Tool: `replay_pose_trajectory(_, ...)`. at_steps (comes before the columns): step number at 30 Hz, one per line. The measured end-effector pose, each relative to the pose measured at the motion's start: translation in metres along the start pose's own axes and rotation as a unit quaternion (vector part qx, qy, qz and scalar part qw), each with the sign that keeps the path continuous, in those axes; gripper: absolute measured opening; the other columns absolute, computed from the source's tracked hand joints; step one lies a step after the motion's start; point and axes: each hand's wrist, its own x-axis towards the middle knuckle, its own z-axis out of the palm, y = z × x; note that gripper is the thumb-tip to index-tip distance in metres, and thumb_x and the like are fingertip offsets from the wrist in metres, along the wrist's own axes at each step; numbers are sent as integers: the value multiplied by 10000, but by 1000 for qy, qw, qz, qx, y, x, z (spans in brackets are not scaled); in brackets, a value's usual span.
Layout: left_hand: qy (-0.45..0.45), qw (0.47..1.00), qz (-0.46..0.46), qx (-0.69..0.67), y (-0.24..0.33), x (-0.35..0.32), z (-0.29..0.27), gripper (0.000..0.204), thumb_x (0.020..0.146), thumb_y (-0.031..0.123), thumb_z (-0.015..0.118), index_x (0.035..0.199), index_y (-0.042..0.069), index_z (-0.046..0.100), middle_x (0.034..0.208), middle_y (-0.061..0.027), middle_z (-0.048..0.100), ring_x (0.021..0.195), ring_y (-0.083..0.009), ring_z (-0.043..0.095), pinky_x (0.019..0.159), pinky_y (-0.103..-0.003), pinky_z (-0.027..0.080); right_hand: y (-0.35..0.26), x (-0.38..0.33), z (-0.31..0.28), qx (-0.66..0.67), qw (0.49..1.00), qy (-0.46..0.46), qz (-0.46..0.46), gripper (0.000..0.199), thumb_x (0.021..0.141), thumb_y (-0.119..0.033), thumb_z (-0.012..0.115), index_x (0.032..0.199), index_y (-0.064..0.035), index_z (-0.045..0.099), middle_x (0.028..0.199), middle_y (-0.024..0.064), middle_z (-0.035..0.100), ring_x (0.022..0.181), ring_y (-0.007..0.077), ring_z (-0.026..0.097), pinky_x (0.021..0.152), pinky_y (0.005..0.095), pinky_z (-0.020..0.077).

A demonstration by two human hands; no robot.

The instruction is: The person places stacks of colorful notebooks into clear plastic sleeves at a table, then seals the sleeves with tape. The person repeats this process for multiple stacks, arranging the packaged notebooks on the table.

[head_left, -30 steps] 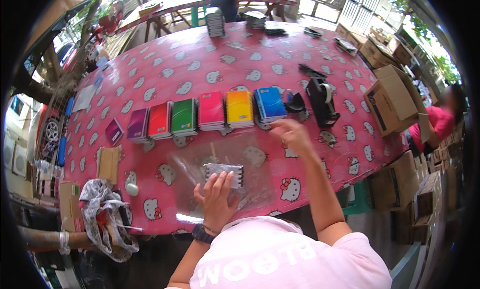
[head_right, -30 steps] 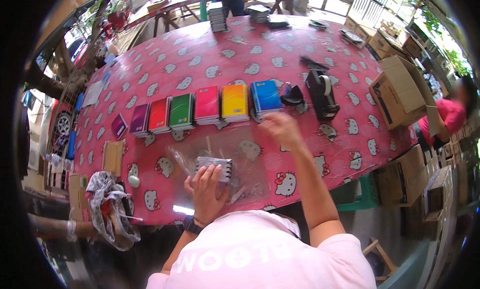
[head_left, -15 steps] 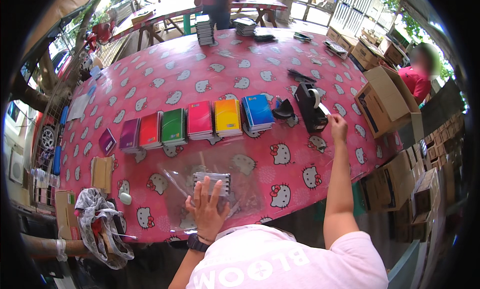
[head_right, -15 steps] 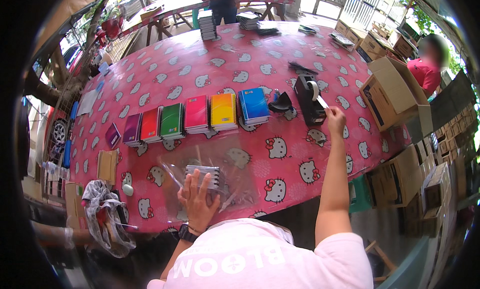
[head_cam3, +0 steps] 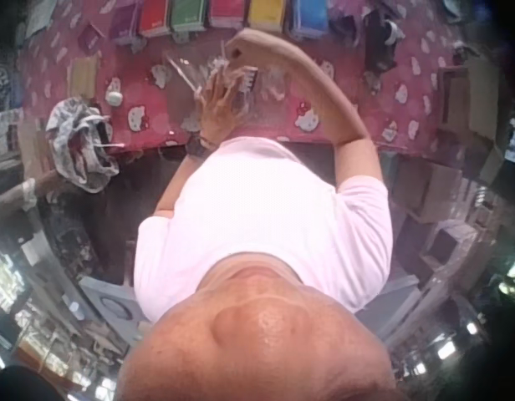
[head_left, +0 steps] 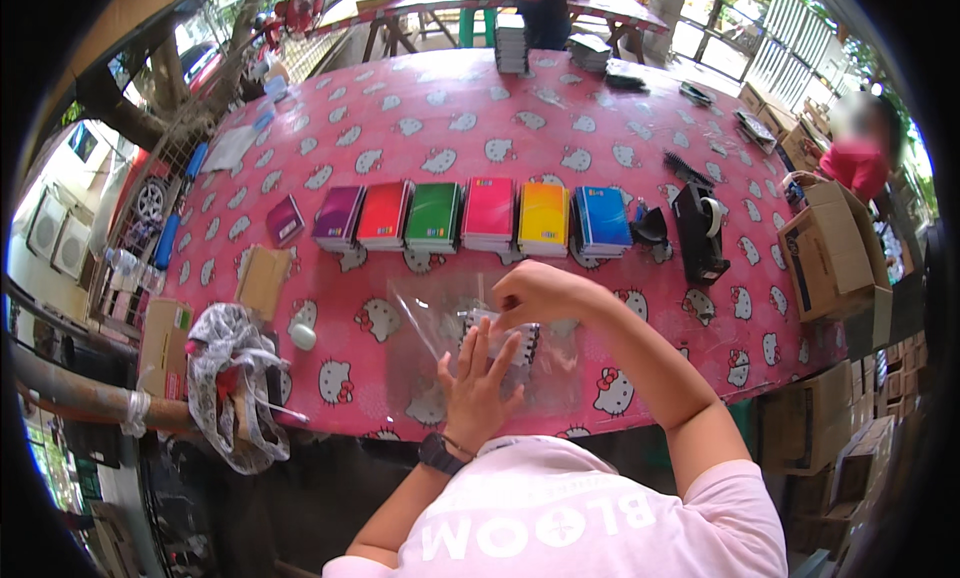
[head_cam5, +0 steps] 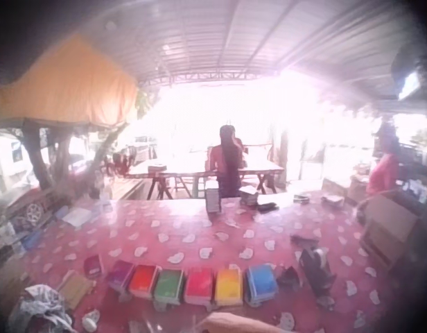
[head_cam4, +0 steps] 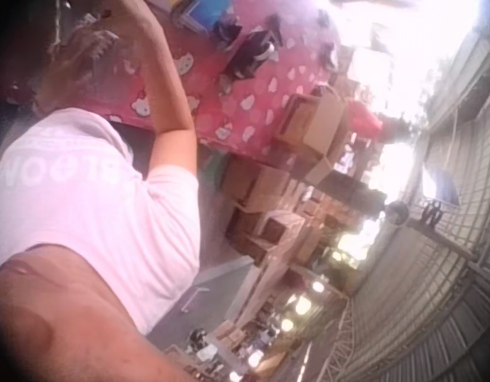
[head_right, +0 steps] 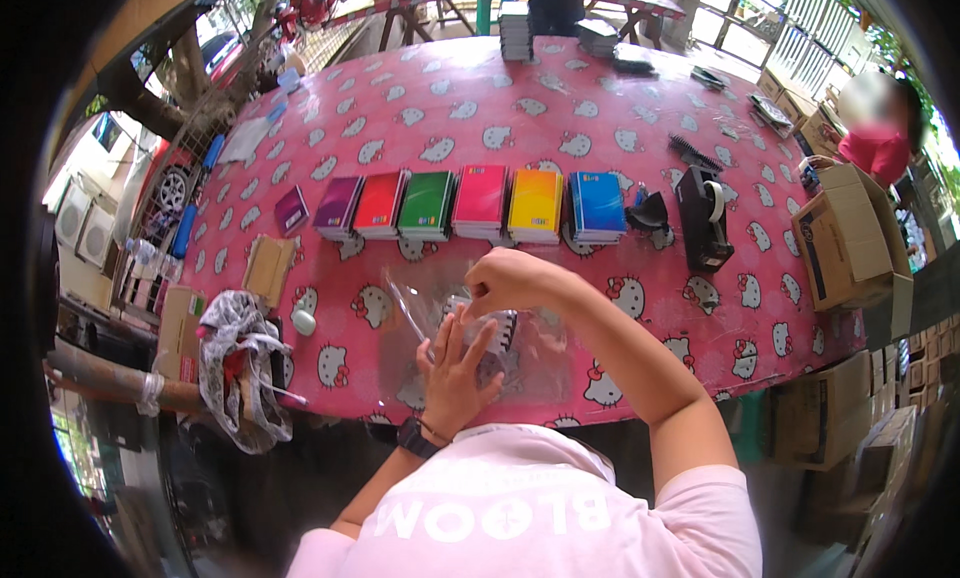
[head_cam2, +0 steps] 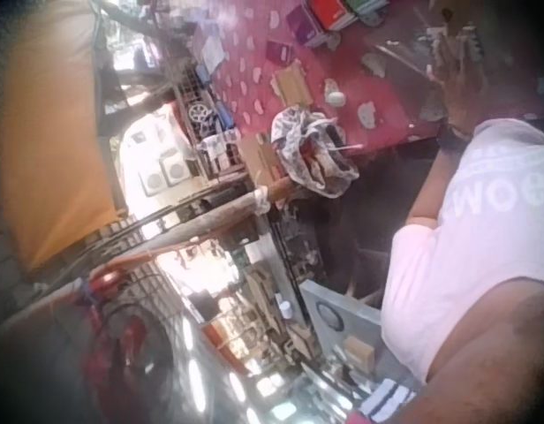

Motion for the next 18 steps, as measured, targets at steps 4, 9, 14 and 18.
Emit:
replay_pose_trajectory(4, 2, 1000, 6, -25, -2, 1, -2, 812, 640, 307, 723, 1377, 252, 388, 1489, -165, 183, 1343, -279, 243, 999, -490, 240, 28, 28, 7, -132, 979, -78, 138, 644, 623, -636, 705, 731, -7, 620, 660, 115, 623, 650, 239, 596, 588, 349, 454)
replay_pose_trajectory(9, 8, 999, -5, -52, -9, -3, 8, 896, 623, 313, 736, 1409, 194, 323, 1496, -187, 141, 1351, -302, 224, 1003, -506, 221, 87, 22, 61, 320, 926, -124, 156, 697, 679, -657, 666, 904, -2, 586, 682, 29, 568, 631, 128, 522, 557, 289, 417)
replay_pose_trajectory(14, -24, 999, -36, -7, -3, 0, -9, 970, 616, 332, 745, 1429, 112, 263, 1505, -204, 80, 1374, -376, 101, 1007, -580, 148, 85, -15, 81, 233, 938, 100, 235, 461, 731, -426, 736, 871, -8, 601, 757, 83, 607, 704, 147, 575, 602, 313, 456)
replay_pose_trajectory(18, -14, 992, -32, -121, -13, 1, -21, 994, 631, 385, 749, 1439, 111, 239, 1508, -208, 45, 1386, -392, 13, 1026, -609, 73, 59, -80, 42, 156, 941, 216, 210, 343, 738, -304, 740, 877, -15, 619, 843, 120, 635, 758, 188, 622, 651, 330, 494)
